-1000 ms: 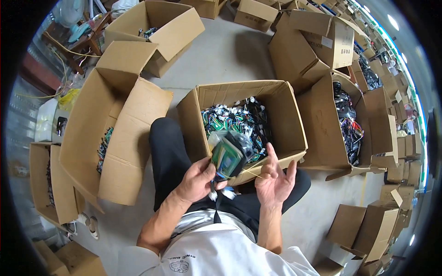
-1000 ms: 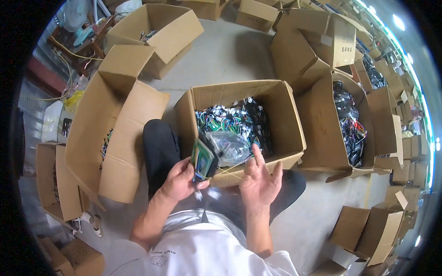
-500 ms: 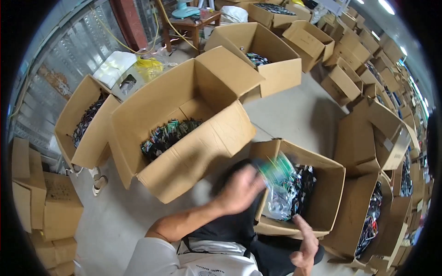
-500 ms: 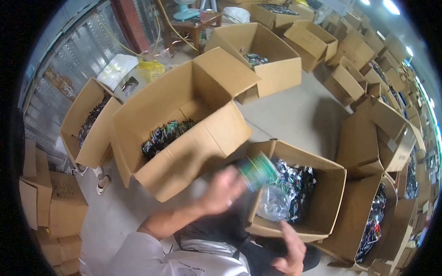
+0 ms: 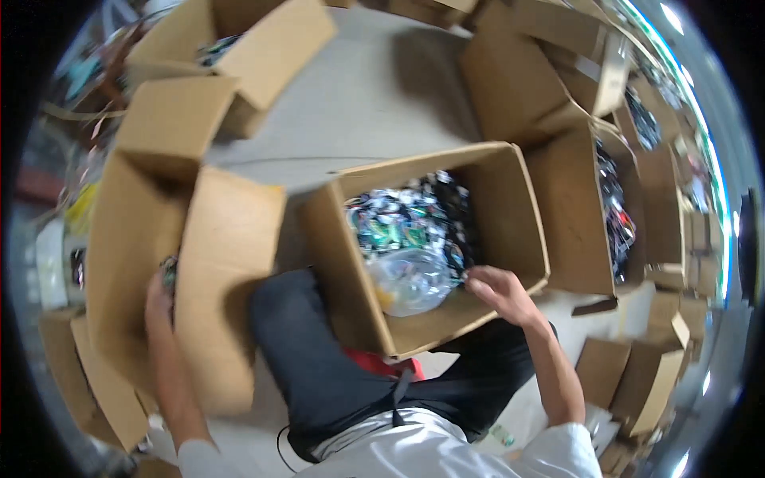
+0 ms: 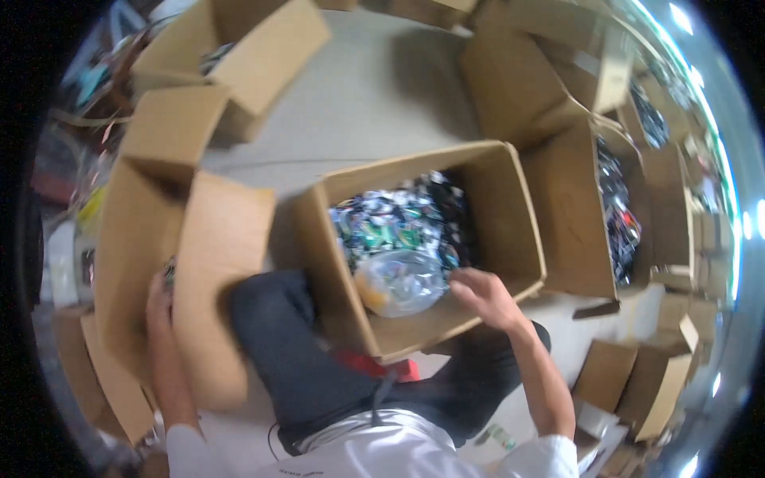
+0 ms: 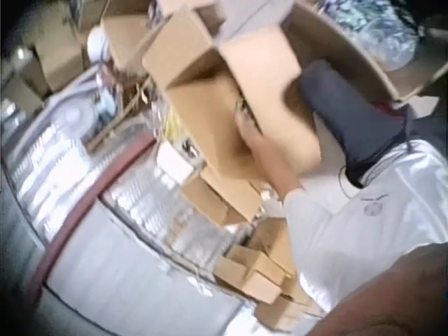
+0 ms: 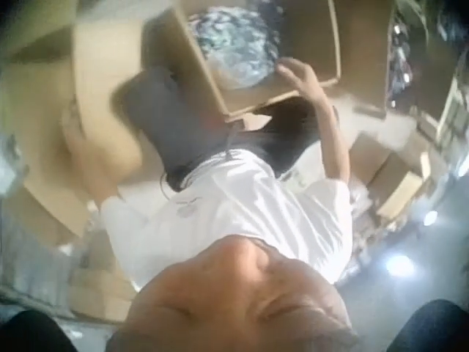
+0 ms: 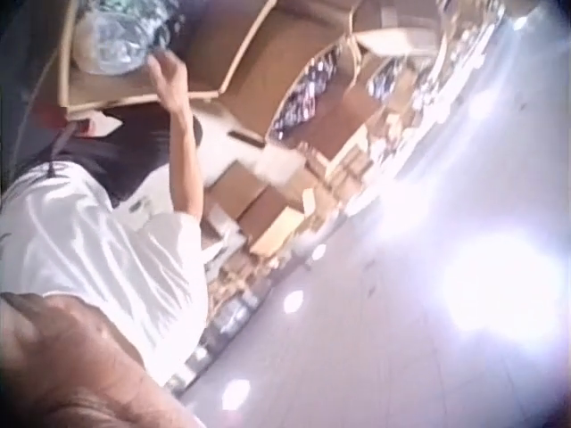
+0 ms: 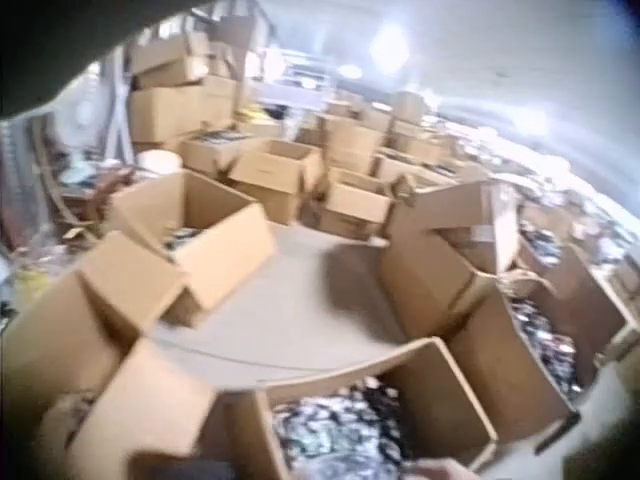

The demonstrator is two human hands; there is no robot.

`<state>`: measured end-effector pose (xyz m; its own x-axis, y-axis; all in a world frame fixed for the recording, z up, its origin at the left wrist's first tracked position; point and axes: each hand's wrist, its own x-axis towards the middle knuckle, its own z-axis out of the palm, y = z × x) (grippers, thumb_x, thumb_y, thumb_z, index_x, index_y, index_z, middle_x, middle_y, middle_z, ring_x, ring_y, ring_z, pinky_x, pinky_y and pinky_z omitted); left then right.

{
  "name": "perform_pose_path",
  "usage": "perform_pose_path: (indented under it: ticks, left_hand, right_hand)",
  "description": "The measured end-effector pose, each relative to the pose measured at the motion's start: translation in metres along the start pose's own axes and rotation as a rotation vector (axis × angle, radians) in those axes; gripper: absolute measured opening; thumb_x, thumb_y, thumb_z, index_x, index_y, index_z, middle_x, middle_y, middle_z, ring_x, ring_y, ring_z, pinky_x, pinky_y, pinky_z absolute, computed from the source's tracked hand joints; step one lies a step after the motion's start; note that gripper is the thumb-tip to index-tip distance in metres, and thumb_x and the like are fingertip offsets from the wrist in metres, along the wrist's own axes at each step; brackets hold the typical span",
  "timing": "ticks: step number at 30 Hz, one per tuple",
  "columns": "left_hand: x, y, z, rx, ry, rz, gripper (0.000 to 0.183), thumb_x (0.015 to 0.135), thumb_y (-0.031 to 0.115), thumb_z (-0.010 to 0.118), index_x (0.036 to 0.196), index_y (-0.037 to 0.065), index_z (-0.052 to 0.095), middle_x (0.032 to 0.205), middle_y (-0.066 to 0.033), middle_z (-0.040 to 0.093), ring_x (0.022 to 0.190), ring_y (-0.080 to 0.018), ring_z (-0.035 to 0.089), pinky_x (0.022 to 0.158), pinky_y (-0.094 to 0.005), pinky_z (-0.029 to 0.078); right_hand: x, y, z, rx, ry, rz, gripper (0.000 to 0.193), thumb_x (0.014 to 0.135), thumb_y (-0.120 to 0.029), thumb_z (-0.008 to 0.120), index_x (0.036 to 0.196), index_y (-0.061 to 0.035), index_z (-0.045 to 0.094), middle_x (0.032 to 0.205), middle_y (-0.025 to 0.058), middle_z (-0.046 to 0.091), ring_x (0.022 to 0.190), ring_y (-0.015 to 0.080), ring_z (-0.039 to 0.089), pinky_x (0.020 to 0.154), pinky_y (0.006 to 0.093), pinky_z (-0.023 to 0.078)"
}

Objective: The person sorts and inspects electronic circuit boards and wires by hand, taking them from cardboard boxes.

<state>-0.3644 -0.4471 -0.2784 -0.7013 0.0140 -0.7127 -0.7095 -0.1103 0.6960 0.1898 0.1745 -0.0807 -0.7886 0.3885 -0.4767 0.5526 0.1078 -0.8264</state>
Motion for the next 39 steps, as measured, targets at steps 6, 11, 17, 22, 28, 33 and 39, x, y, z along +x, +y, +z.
perform_pose_path:
  ticks: [6, 11, 17, 22, 28, 33, 39]
  left_hand:
    - [-0.248, -0.008, 0.278, 0.438, 0.046, 1.006, 0.031, 0.104, 0.022, 0.051, 0.121, -0.001, 0.061, 0.113, -0.0094, 0.067, 0.103, -0.0167, 0.062, 0.088, -0.0304, 0.049]
    - [-0.383, -0.085, 0.345, 1.501, -0.392, 1.499, 0.038, 0.092, 0.013, 0.066, 0.125, -0.004, 0.058, 0.127, -0.0216, 0.061, 0.115, -0.0378, 0.060, 0.097, -0.0473, 0.048]
    - [-0.376, -0.098, 0.376, 1.372, -0.298, 1.438, 0.028, 0.092, 0.008, 0.064, 0.117, -0.005, 0.060, 0.116, -0.0241, 0.063, 0.099, -0.0403, 0.063, 0.085, -0.0460, 0.052]
    - [-0.383, -0.092, 0.385, 1.444, -0.355, 1.378, 0.022, 0.091, 0.004, 0.064, 0.111, -0.005, 0.064, 0.111, -0.0204, 0.066, 0.096, -0.0362, 0.065, 0.084, -0.0434, 0.053]
    - [-0.390, -0.110, 0.395, 0.898, -0.448, 1.168, 0.012, 0.091, 0.003, 0.065, 0.100, -0.005, 0.068, 0.102, -0.0176, 0.069, 0.088, -0.0270, 0.068, 0.079, -0.0356, 0.055]
    - [-0.412, -0.200, 0.435, 0.097, -0.870, -0.025, 0.053, 0.105, 0.043, 0.047, 0.131, -0.003, 0.054, 0.125, -0.0166, 0.063, 0.114, -0.0243, 0.061, 0.099, -0.0418, 0.049]
    - [-0.462, -0.199, 0.425, -0.121, -1.049, -0.397, 0.034, 0.101, 0.031, 0.059, 0.121, 0.003, 0.060, 0.107, -0.0060, 0.069, 0.097, -0.0171, 0.067, 0.087, -0.0335, 0.055]
  right_hand:
    - [0.097, 0.151, -0.069, -0.704, 0.187, 0.316, 0.035, 0.086, -0.035, 0.068, 0.093, -0.0004, 0.069, 0.091, 0.0210, 0.070, 0.089, 0.0387, 0.067, 0.079, 0.0451, 0.053]
    - [0.225, 0.206, -0.024, -0.743, 0.339, 0.196, 0.060, 0.081, -0.034, 0.075, 0.127, -0.0016, 0.053, 0.129, 0.0232, 0.057, 0.119, 0.0397, 0.056, 0.098, 0.0481, 0.049]
    - [0.307, 0.239, -0.023, -0.644, 0.617, 0.011, 0.035, 0.079, -0.024, 0.075, 0.105, -0.0036, 0.063, 0.105, 0.0205, 0.061, 0.103, 0.0401, 0.059, 0.087, 0.0479, 0.051]
    - [0.256, 0.202, -0.037, -0.374, 0.456, -0.004, 0.025, 0.094, -0.022, 0.067, 0.104, 0.0004, 0.061, 0.084, 0.0170, 0.067, 0.079, 0.0297, 0.067, 0.071, 0.0439, 0.051]
    - [0.092, 0.022, -0.100, 0.146, 0.457, -0.093, 0.016, 0.093, -0.015, 0.072, 0.098, -0.0002, 0.070, 0.085, 0.0014, 0.071, 0.083, 0.0095, 0.064, 0.076, 0.0274, 0.052]
    - [-0.032, -0.079, -0.041, -0.499, 0.231, -0.761, 0.023, 0.078, -0.002, 0.074, 0.100, -0.0008, 0.067, 0.100, 0.0131, 0.071, 0.093, 0.0268, 0.070, 0.080, 0.0367, 0.058]
    - [-0.106, -0.089, 0.028, -0.894, 0.096, -1.028, 0.031, 0.073, -0.011, 0.066, 0.102, 0.0008, 0.064, 0.121, 0.0180, 0.065, 0.112, 0.0328, 0.065, 0.088, 0.0398, 0.058]
